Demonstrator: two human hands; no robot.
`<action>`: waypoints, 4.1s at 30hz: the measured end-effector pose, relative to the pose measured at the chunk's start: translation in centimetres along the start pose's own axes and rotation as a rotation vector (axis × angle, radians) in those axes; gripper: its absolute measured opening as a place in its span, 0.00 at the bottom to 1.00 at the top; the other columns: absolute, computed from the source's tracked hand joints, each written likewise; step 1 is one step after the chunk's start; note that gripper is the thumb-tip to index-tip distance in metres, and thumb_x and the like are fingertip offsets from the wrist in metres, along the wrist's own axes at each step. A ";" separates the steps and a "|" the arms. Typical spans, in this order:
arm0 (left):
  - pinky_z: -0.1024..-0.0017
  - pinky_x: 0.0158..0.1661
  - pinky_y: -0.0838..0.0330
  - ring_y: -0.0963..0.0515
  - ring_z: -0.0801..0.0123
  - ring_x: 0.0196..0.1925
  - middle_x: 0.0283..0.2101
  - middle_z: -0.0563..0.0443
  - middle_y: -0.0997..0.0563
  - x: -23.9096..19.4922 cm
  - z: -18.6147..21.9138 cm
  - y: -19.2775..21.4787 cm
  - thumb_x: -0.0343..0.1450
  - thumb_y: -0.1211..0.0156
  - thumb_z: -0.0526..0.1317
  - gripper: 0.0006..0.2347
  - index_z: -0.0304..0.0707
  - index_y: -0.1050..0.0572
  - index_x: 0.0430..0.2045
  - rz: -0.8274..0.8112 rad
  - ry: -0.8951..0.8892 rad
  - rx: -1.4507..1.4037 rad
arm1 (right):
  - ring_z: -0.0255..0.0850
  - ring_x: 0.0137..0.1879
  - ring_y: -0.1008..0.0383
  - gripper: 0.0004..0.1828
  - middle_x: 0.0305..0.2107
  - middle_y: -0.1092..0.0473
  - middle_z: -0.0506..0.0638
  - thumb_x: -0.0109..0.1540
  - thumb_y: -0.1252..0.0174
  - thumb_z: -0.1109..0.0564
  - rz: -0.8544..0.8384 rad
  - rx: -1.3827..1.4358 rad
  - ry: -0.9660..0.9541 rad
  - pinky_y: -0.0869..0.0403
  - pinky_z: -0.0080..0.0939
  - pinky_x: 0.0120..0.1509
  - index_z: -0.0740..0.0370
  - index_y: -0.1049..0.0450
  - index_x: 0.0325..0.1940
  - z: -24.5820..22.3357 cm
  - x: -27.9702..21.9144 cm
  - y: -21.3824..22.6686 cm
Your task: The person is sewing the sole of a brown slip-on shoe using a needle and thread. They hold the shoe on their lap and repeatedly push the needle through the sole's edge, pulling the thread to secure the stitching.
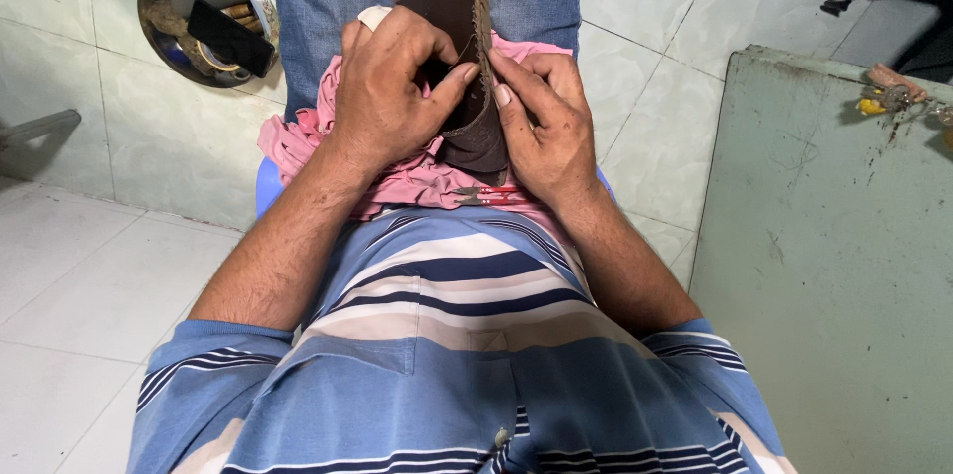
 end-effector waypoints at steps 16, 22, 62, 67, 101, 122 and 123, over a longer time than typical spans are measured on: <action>0.63 0.38 0.45 0.32 0.64 0.30 0.30 0.57 0.30 -0.2 -0.3 -0.6 0.68 0.39 0.45 0.10 0.45 0.32 0.22 -0.015 0.004 0.044 | 0.39 0.44 0.37 0.13 0.35 0.40 0.49 0.63 0.49 0.60 0.076 0.001 -0.066 0.35 0.36 0.55 0.59 0.32 0.53 0.1 0.0 -1.0; 0.62 0.37 0.44 0.32 0.62 0.31 0.30 0.56 0.30 -0.2 -0.4 -0.5 0.69 0.41 0.45 0.09 0.44 0.32 0.23 -0.010 -0.021 0.044 | 0.39 0.44 0.37 0.15 0.36 0.40 0.50 0.64 0.51 0.61 0.071 -0.032 -0.073 0.34 0.35 0.55 0.58 0.34 0.55 -0.1 -0.2 -1.3; 0.63 0.37 0.46 0.31 0.64 0.30 0.29 0.57 0.29 -0.1 -0.4 -0.5 0.70 0.42 0.45 0.10 0.43 0.33 0.23 -0.013 -0.047 0.026 | 0.39 0.54 0.36 0.16 0.41 0.37 0.52 0.66 0.55 0.59 0.140 0.048 -0.179 0.35 0.34 0.60 0.56 0.38 0.59 -0.4 -0.4 -1.8; 0.62 0.39 0.45 0.31 0.63 0.30 0.29 0.57 0.30 -0.2 -0.5 -0.5 0.69 0.42 0.46 0.10 0.43 0.32 0.22 -0.018 -0.015 0.027 | 0.37 0.47 0.34 0.15 0.38 0.36 0.49 0.63 0.49 0.58 0.114 0.009 -0.215 0.34 0.32 0.57 0.56 0.34 0.55 -0.9 -0.8 -1.2; 0.61 0.39 0.44 0.32 0.61 0.29 0.28 0.56 0.31 -0.5 -0.8 -0.8 0.68 0.39 0.46 0.11 0.45 0.32 0.20 -0.013 -0.003 0.051 | 0.41 0.39 0.34 0.14 0.30 0.35 0.47 0.60 0.48 0.62 -0.125 -0.333 -0.058 0.32 0.41 0.38 0.54 0.29 0.51 -1.2 2.1 0.8; 0.61 0.37 0.43 0.34 0.59 0.26 0.24 0.56 0.34 -1.0 -1.6 -1.6 0.67 0.36 0.48 0.14 0.45 0.32 0.17 0.041 -0.019 0.088 | 0.39 0.36 0.34 0.15 0.31 0.36 0.48 0.61 0.43 0.64 -0.085 -0.369 0.141 0.30 0.38 0.35 0.53 0.30 0.52 0.1 2.3 0.2; 0.61 0.37 0.43 0.34 0.59 0.26 0.24 0.56 0.34 -1.0 -1.6 -1.7 0.67 0.36 0.48 0.14 0.45 0.32 0.17 0.039 -0.019 0.086 | 0.39 0.36 0.34 0.15 0.31 0.36 0.48 0.61 0.43 0.64 -0.086 -0.369 0.139 0.30 0.38 0.35 0.53 0.30 0.52 -0.3 2.6 0.2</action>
Point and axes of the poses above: each hand's wrist, its own x-axis towards the middle knuckle, its own y-axis out of the back of the hand, z = x × y, the point moved 1 cm from there along x, towards the middle knuckle
